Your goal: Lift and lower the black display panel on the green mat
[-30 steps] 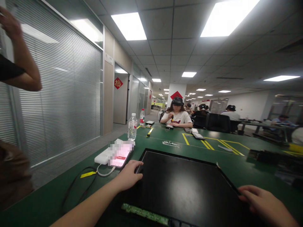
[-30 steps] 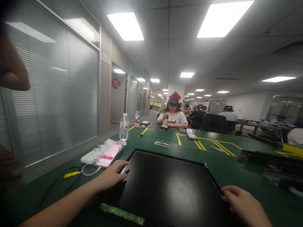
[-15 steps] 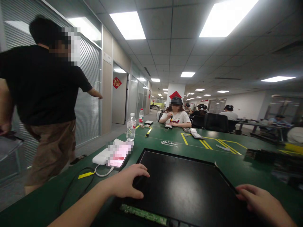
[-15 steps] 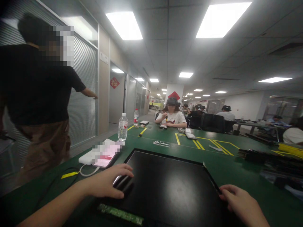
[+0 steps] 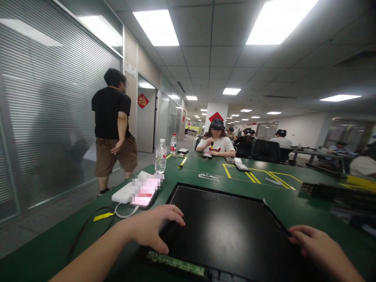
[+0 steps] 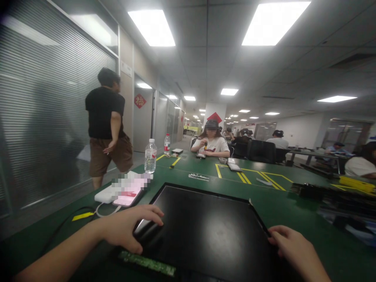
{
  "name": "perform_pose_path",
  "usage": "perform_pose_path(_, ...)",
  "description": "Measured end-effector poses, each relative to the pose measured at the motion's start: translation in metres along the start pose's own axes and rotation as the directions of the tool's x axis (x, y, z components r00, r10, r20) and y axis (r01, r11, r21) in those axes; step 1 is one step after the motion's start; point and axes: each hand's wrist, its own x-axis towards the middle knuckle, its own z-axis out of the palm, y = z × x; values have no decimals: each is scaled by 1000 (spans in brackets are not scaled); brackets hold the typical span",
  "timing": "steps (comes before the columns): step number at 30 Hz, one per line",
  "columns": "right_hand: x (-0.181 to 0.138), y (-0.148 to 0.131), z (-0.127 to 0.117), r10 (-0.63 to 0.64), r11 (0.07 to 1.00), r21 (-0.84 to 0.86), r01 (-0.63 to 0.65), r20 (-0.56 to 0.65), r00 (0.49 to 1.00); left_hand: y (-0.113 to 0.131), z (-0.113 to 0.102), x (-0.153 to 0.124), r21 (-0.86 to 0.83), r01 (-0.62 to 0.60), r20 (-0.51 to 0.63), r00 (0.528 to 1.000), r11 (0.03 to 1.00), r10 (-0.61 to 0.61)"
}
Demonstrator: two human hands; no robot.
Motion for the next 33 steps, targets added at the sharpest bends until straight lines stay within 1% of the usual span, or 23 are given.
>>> perform_pose_path(8,5,8,2,-9,1000,0,9,13,1000,6,0,0,-16,-33,22,999,999,33)
perform_pose_path(11,6,9,2,-1,1000,13,1,8,1000,2,0,1,3,-31,29,999,1000,31)
perform_pose_path(17,7,8,2,-26,1000,-4,26,4,1000,-9,3,4,83,-68,49,997,994,64)
perform_pose_path(23,9,12,2,-18,1000,-8,18,12,1000,-9,-2,3,74,-83,38,996,994,81)
perform_pose_path(25,11,14,2,-30,1000,1,30,10,1000,-8,-5,2,79,-60,21,998,995,59)
perform_pose_path(28,12,14,4,-43,999,21,43,14,999,-5,-8,0,112,16,2,1000,994,-16)
perform_pose_path(31,8,9,3,-28,999,26,28,13,1000,-3,-9,-3,146,89,-1,996,985,-90)
perform_pose_path(33,4,3,2,-8,1000,28,8,8,1000,-2,-10,-4,149,110,6,994,983,-112)
